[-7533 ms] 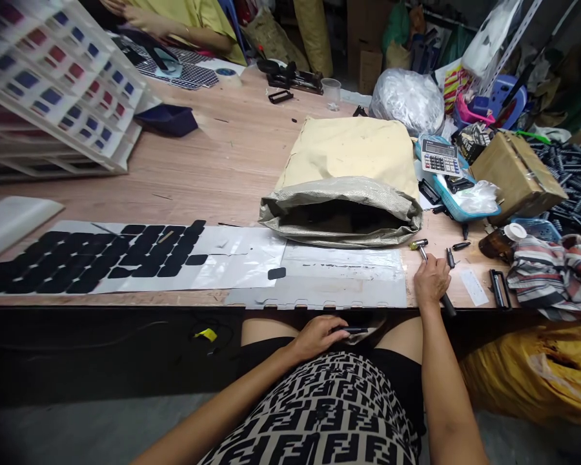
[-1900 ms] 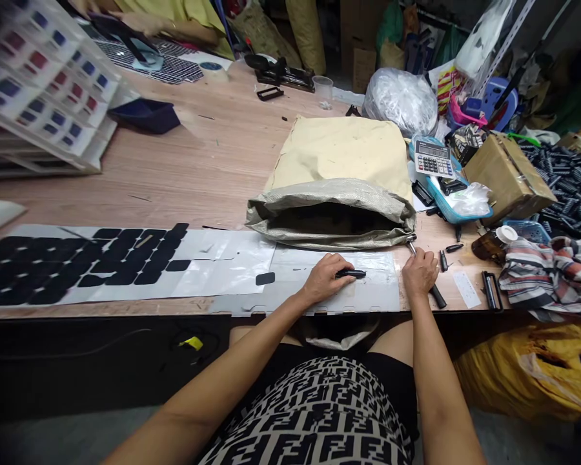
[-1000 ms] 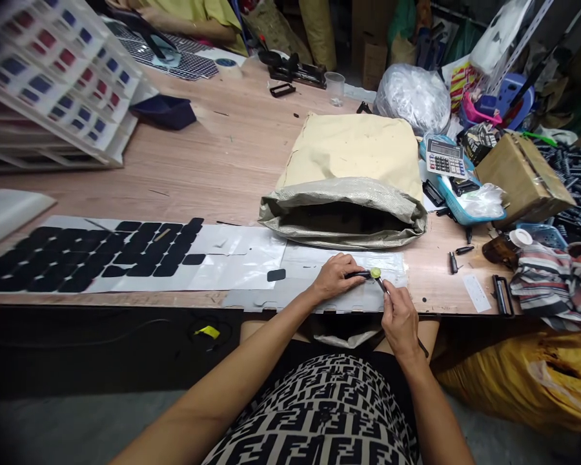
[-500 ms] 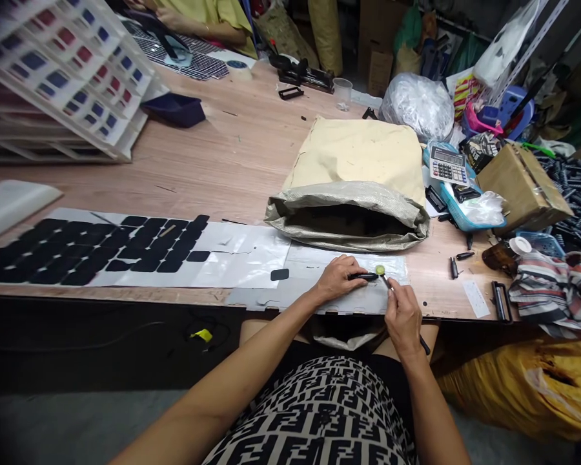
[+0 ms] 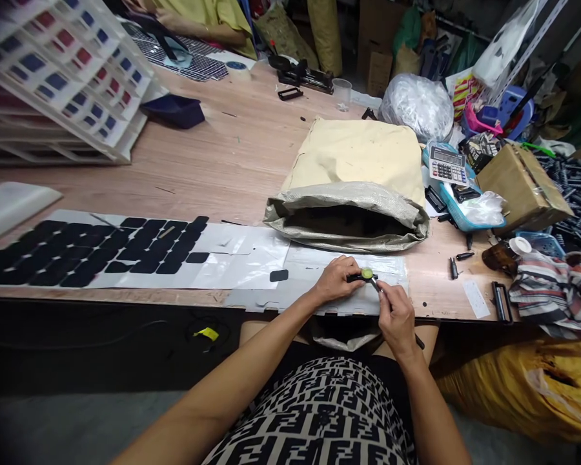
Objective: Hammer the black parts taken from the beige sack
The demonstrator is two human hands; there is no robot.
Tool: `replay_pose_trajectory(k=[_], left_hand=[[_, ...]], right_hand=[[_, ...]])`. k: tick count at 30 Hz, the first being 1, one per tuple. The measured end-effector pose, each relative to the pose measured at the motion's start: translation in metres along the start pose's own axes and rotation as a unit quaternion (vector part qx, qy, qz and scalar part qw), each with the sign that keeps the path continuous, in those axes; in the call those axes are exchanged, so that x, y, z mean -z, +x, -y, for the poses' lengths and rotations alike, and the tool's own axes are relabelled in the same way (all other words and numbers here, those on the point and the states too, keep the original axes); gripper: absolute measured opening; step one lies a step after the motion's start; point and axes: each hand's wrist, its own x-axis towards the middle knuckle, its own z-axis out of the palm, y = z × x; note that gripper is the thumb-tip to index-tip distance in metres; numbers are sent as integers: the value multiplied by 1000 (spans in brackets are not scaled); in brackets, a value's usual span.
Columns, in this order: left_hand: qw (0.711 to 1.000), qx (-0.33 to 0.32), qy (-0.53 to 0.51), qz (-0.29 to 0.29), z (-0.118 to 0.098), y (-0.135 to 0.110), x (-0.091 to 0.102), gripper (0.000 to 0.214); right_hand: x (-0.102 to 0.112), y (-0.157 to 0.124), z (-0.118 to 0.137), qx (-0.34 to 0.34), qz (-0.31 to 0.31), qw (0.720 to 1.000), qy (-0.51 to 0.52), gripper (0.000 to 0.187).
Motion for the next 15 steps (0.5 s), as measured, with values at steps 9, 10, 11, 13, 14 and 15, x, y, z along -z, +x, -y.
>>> replay_pose_trajectory(k=[9,10,11,13,14,15], left_hand=[[1000,5,-16,1,1,1,-1,23],[1000,7,-17,2,1,1,-1,23],[1000,8,-19,4,2,0,-2,22],[1000,7,-23,10,3,1,-2,21],[1000,6,-24,14,4,1,-3,21],[1000,5,-25,18,5,2,-2,21]], right_hand=[[8,3,-32,-24,-42,998,-51,31],[11,6,-40,-33,-56,995,-77,31],[14,10,-47,-45,-72,990,-112,32],[18,17,-63,-73,-104,973,-192,32],[18,20,-71,-83,-114,964,-226,32],[18,22,-78,-90,-120,954,-259,32]])
